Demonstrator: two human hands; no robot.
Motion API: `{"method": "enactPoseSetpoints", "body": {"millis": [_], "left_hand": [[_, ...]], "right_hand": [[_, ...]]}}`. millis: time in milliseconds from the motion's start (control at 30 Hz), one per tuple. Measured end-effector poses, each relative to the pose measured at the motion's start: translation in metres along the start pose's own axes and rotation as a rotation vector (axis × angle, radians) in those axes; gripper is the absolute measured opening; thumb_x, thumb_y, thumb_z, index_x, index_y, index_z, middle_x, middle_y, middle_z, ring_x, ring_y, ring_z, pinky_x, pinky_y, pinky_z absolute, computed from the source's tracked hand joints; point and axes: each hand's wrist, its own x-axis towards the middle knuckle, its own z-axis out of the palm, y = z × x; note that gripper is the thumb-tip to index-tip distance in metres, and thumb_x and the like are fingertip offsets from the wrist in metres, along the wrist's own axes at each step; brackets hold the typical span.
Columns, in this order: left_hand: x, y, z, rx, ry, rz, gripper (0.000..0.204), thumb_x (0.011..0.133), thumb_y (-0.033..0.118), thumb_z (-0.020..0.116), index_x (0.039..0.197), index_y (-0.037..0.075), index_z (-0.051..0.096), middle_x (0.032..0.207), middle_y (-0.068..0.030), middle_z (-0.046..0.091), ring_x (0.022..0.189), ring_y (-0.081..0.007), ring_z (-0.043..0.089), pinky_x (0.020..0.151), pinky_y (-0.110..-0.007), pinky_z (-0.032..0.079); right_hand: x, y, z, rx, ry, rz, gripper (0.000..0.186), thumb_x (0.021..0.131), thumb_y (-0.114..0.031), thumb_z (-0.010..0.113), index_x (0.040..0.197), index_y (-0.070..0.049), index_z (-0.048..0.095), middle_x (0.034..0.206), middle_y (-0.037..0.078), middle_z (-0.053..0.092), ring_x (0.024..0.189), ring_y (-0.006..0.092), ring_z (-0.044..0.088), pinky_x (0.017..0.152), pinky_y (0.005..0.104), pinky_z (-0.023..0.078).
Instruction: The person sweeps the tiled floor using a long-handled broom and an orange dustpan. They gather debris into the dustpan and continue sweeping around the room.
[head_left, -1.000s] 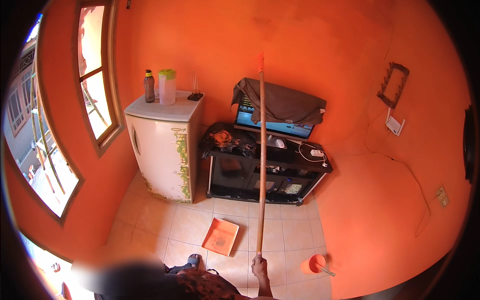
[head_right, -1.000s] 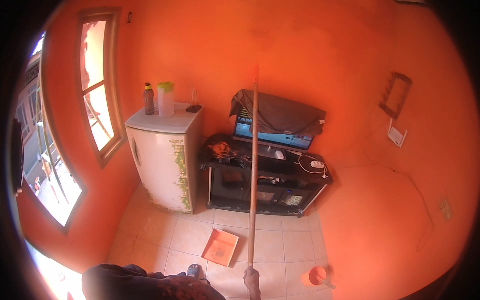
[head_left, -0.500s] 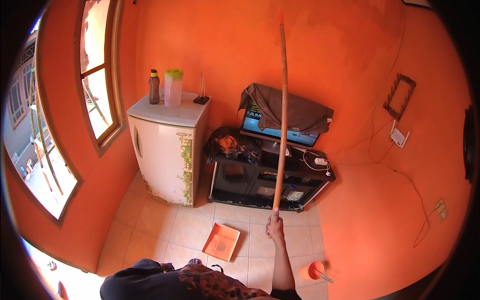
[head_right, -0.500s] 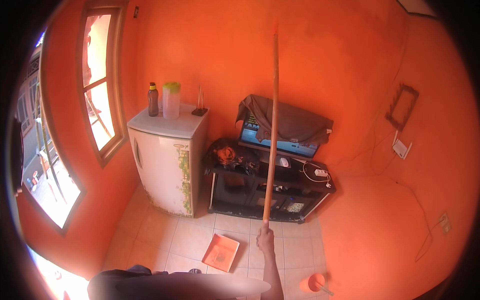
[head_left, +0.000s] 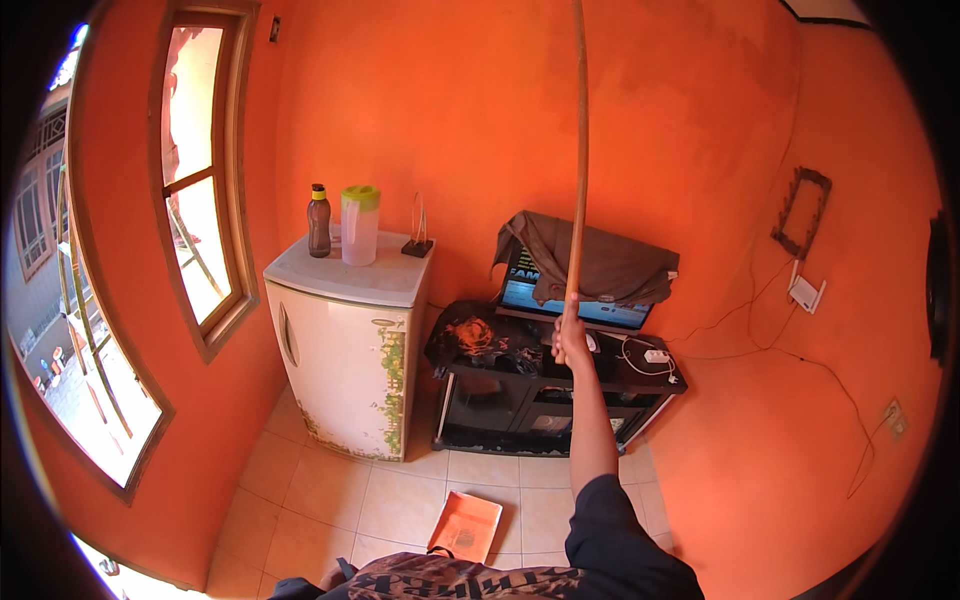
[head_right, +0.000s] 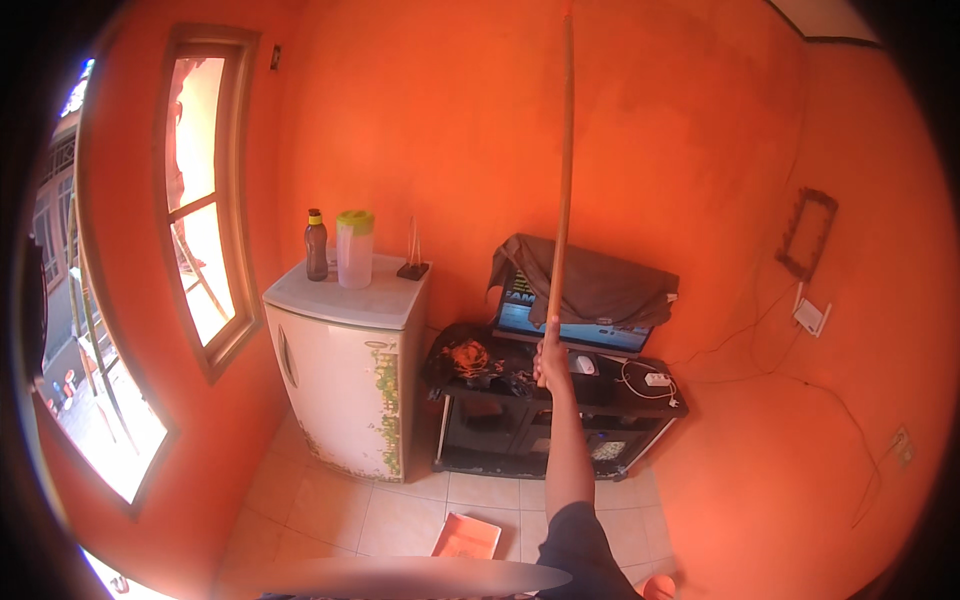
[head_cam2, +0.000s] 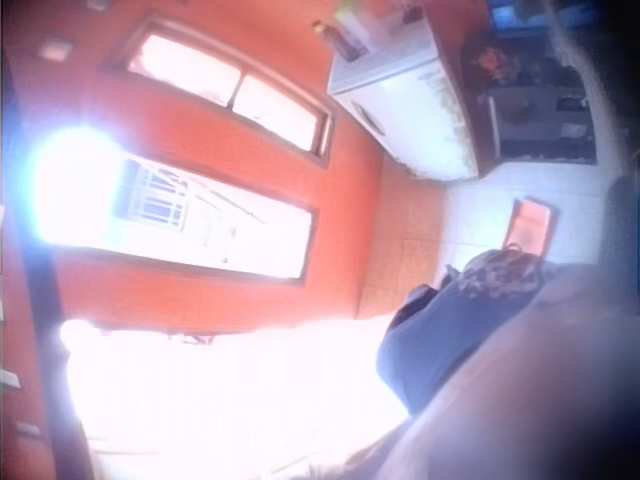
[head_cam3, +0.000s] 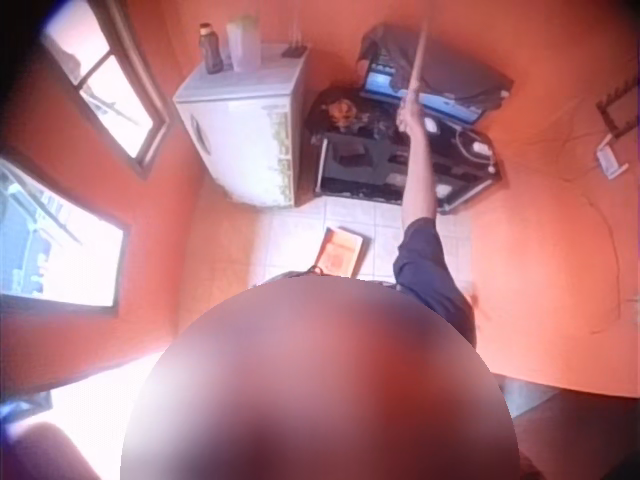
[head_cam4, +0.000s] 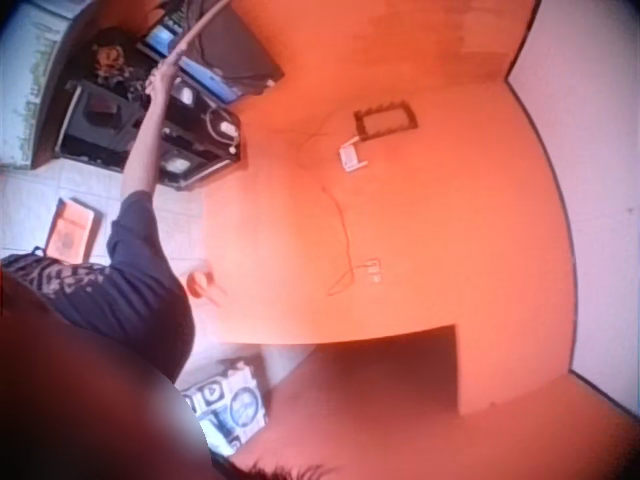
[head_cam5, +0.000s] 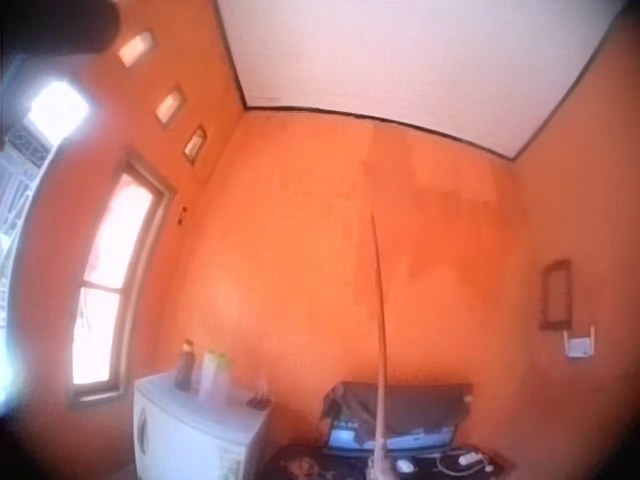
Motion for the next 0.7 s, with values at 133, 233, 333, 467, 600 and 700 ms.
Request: {"method": "enactPoseSetpoints", "body": {"millis": [133,233,333,467,600,700], "left_hand": [[-0.001,-0.009,0.003,-0.023,-0.016,-0.030,0.035,0.082,0.038,0.057,0.110,0.017,0.062,0.111,-0.0064,0.062,0.099,-0.0288,0.059,0.078,-0.063,0.041],[-0.005,-0.017,0.013,-0.053,-0.032,-0.057,0.035,0.083,0.038,0.056,0.110,0.017,0.062,0.111,-0.0064,0.063,0.098,-0.0287,0.059,0.077,-0.063,0.042],[-0.003,-0.017,0.018,-0.047,-0.046,-0.063,0.036,0.083,0.038,0.056,0.110,0.017,0.062,0.110,-0.0064,0.063,0.097,-0.0286,0.060,0.076,-0.062,0.043],[0.001,-0.022,0.028,-0.025,-0.064,-0.072,0.036,0.083,0.038,0.056,0.110,0.016,0.062,0.109,-0.0065,0.063,0.095,-0.0285,0.061,0.075,-0.062,0.043],[0.041,-0.013,0.023,0.023,-0.084,-0.029,0.036,0.084,0.039,0.055,0.110,0.016,0.062,0.108,-0.0065,0.064,0.094,-0.0284,0.061,0.074,-0.062,0.044],[0.061,0.023,0.007,-0.023,-0.053,0.105,0.036,0.084,0.039,0.055,0.110,0.016,0.062,0.108,-0.0065,0.064,0.093,-0.0284,0.062,0.073,-0.062,0.045]], "right_hand": [[0.017,-0.004,0.007,0.014,0.032,0.017,0.076,0.073,-0.086,0.028,0.063,-0.011,0.036,0.041,0.000,0.030,0.030,0.0132,0.035,0.031,0.0301,0.034],[-0.003,0.025,0.004,-0.010,0.037,0.023,0.075,0.073,-0.085,0.028,0.061,-0.011,0.034,0.041,0.000,0.030,0.030,0.0132,0.035,0.031,0.0301,0.033],[-0.042,0.080,-0.010,-0.003,0.136,0.041,0.073,0.076,-0.083,0.030,0.050,-0.015,0.029,0.038,-0.001,0.030,0.027,0.0134,0.035,0.027,0.0281,0.027],[-0.112,0.190,-0.016,-0.026,0.151,0.180,0.071,0.079,-0.080,0.027,0.054,-0.014,0.033,0.039,0.000,0.034,0.028,0.0128,0.039,0.028,0.0269,0.030],[-0.208,0.299,-0.026,-0.086,0.093,0.228,0.068,0.081,-0.078,0.025,0.053,-0.017,0.033,0.040,-0.003,0.032,0.029,0.0109,0.035,0.029,0.0266,0.029],[-0.287,0.338,-0.026,-0.033,0.065,0.311,0.067,0.081,-0.078,0.027,0.055,-0.016,0.033,0.042,-0.003,0.034,0.030,0.0119,0.035,0.030,0.0278,0.030]]}}
